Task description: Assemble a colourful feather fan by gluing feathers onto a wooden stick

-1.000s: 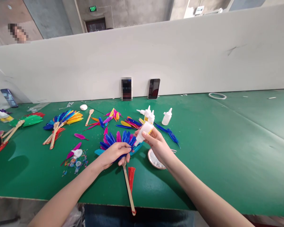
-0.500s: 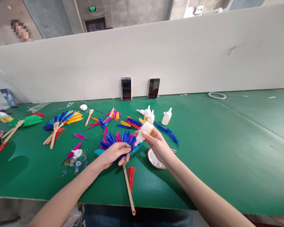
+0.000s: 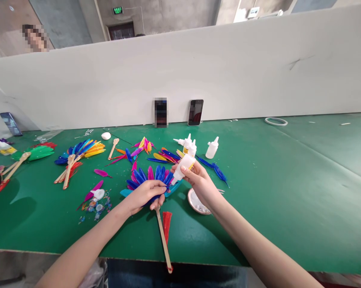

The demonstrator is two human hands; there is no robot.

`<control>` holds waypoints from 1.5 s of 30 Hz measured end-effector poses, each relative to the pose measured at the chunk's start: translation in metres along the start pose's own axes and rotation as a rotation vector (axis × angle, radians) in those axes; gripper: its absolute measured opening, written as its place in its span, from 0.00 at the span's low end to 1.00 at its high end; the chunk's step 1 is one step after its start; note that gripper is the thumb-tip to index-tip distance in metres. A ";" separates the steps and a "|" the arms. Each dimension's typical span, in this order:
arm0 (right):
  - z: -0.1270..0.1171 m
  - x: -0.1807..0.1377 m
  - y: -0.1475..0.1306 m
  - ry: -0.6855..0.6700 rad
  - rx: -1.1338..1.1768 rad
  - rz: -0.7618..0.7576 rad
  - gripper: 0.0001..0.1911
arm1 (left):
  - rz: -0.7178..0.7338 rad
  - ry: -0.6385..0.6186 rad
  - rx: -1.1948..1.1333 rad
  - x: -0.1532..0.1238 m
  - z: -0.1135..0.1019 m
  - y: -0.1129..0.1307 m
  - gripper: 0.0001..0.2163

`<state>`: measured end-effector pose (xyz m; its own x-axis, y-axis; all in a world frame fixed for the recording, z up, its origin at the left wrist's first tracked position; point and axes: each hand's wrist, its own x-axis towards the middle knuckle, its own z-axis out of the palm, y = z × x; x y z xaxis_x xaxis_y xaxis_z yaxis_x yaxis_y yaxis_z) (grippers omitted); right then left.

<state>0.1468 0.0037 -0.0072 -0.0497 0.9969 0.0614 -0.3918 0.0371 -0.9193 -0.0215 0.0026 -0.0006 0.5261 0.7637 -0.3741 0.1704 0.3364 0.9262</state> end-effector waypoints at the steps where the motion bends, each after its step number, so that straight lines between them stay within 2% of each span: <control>1: 0.000 0.000 0.000 0.004 0.004 0.002 0.13 | 0.000 0.001 -0.001 0.000 0.000 0.000 0.08; 45: -0.007 0.006 -0.001 0.085 -0.005 -0.035 0.14 | 0.020 0.053 -0.016 0.000 -0.001 0.001 0.10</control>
<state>0.1533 0.0102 -0.0091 0.0424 0.9973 0.0601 -0.3875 0.0718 -0.9191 -0.0225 0.0035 0.0001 0.4845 0.7983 -0.3577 0.1464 0.3291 0.9329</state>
